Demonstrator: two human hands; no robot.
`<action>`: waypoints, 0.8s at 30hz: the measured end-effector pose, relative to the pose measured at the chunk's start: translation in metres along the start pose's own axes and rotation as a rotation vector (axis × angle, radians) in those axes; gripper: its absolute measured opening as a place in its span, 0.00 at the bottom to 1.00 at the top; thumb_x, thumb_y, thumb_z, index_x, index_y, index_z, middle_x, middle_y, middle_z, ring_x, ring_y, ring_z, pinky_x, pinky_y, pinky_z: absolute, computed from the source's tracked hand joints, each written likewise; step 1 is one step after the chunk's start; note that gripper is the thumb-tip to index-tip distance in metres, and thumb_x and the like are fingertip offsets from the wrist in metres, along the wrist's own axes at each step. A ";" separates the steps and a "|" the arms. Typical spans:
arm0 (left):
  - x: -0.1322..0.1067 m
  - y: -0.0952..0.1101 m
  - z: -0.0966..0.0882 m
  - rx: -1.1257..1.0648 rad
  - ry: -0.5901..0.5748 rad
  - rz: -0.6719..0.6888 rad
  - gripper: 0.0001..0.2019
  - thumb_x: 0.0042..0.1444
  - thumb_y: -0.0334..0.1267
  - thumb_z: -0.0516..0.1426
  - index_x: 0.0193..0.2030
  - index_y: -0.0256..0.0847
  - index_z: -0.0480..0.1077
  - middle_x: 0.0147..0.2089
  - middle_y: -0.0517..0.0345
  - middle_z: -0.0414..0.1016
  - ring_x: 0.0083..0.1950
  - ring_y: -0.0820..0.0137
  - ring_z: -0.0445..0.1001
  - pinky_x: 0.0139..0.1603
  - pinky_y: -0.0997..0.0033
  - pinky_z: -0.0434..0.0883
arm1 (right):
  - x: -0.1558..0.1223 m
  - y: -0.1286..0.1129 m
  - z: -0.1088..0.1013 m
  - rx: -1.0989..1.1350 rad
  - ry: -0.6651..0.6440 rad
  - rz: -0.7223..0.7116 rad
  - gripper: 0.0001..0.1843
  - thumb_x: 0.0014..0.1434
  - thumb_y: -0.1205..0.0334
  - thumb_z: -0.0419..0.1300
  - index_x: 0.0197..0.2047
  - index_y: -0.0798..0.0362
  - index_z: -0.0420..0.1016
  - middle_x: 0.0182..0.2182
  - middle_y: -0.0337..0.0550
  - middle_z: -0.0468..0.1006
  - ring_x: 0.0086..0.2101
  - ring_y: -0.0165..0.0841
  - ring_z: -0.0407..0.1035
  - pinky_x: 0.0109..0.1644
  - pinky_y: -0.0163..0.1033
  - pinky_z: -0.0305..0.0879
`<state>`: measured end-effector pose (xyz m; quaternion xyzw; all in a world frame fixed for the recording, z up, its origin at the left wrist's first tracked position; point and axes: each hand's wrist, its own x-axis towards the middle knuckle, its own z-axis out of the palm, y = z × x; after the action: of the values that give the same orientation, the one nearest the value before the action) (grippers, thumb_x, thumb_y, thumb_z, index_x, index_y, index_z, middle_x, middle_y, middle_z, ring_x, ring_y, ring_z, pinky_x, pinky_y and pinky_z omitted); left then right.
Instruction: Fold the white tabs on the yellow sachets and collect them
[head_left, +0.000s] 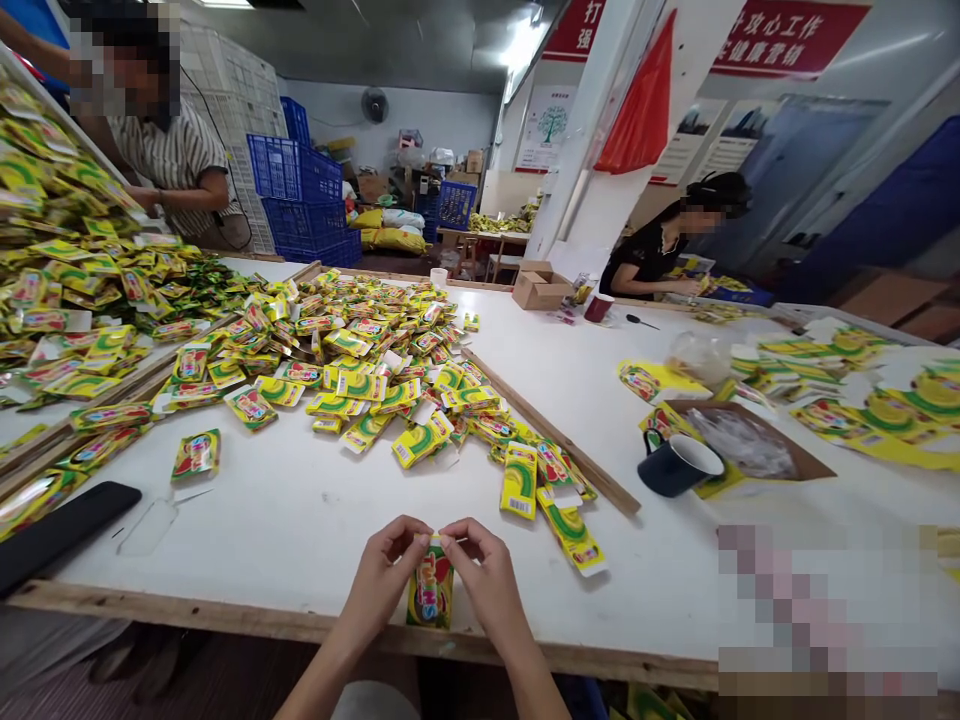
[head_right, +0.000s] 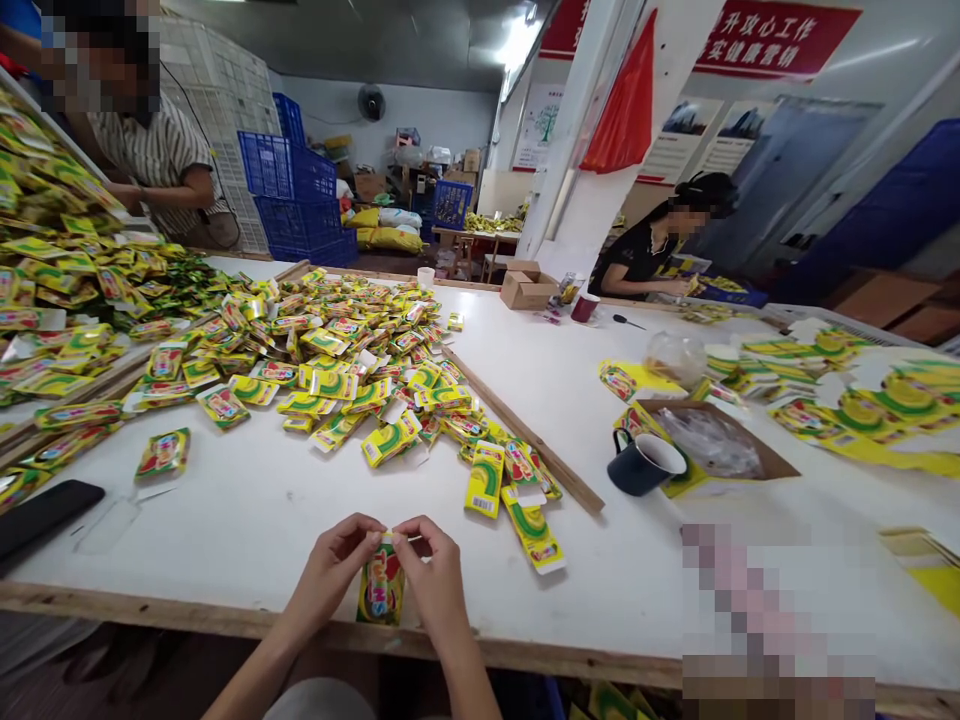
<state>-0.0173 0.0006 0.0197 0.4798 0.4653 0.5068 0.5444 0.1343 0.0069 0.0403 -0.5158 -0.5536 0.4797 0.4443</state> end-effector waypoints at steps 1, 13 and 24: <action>-0.001 -0.001 -0.001 0.005 -0.005 0.002 0.10 0.55 0.44 0.60 0.35 0.37 0.75 0.31 0.56 0.76 0.34 0.68 0.71 0.36 0.73 0.67 | 0.000 -0.001 -0.001 -0.004 -0.012 -0.005 0.15 0.55 0.49 0.62 0.30 0.54 0.76 0.27 0.41 0.77 0.29 0.35 0.70 0.33 0.34 0.66; -0.011 -0.005 -0.003 0.118 -0.028 0.041 0.09 0.57 0.41 0.59 0.41 0.39 0.75 0.36 0.54 0.77 0.38 0.65 0.74 0.41 0.69 0.71 | -0.015 0.026 0.003 0.088 -0.051 -0.100 0.10 0.59 0.57 0.60 0.41 0.52 0.75 0.37 0.45 0.79 0.38 0.39 0.75 0.42 0.38 0.71; -0.011 -0.001 0.016 0.110 -0.051 0.070 0.05 0.56 0.34 0.58 0.39 0.39 0.73 0.35 0.55 0.78 0.37 0.66 0.74 0.40 0.70 0.69 | -0.028 0.026 -0.006 0.047 0.058 -0.142 0.10 0.60 0.56 0.58 0.42 0.51 0.75 0.38 0.45 0.80 0.39 0.38 0.75 0.43 0.36 0.72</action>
<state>-0.0018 -0.0110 0.0209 0.5377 0.4612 0.4869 0.5110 0.1465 -0.0204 0.0151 -0.4783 -0.5642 0.4445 0.5053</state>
